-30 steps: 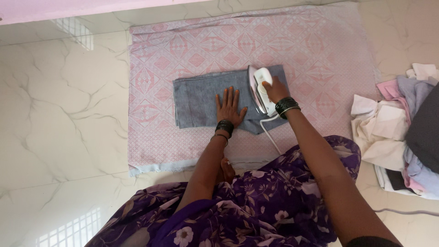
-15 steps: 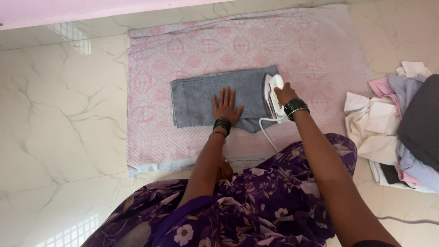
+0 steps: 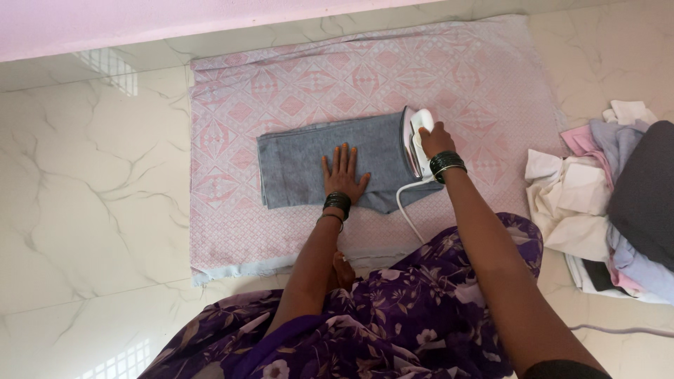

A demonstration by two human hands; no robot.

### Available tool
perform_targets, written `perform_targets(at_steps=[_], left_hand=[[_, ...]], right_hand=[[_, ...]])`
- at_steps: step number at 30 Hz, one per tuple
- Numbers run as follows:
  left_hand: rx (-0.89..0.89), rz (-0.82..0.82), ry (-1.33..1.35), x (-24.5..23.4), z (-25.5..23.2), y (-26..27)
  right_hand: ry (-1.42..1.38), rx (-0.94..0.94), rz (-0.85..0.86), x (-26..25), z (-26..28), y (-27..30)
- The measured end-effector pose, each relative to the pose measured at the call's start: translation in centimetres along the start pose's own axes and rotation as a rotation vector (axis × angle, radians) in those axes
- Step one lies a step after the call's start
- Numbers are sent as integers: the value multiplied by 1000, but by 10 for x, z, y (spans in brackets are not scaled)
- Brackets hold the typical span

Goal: The person irons a pair of gray trousers on a patterned mat laid on the floor, using a white electric iron. They smooth the fabric, fold the trousers, and iron the folded sections before placing them aside and beginning to iron a second pair of dark trousers.

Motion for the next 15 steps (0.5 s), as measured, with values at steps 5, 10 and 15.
perform_targets(at_steps=[5,10,15], left_hand=[[-17,36,-11,2,0,-2],[-39,90,5,0,0,-2],[-44,123,5,-1,7,-6]], right_hand=[[-97,139,59,-6,-1,4],[-253,266,67,-19,-14,17],[-366,289,8,-21,-44,12]])
Point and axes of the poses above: each hand's wrist, its own y-axis away from the middle knuckle, its own x-axis out of the palm, z = x × y, the point moved 4 cm from there along -y, towards the middle knuckle, and after that the axes turned 14 degrees about y, right-handed, at the moved point
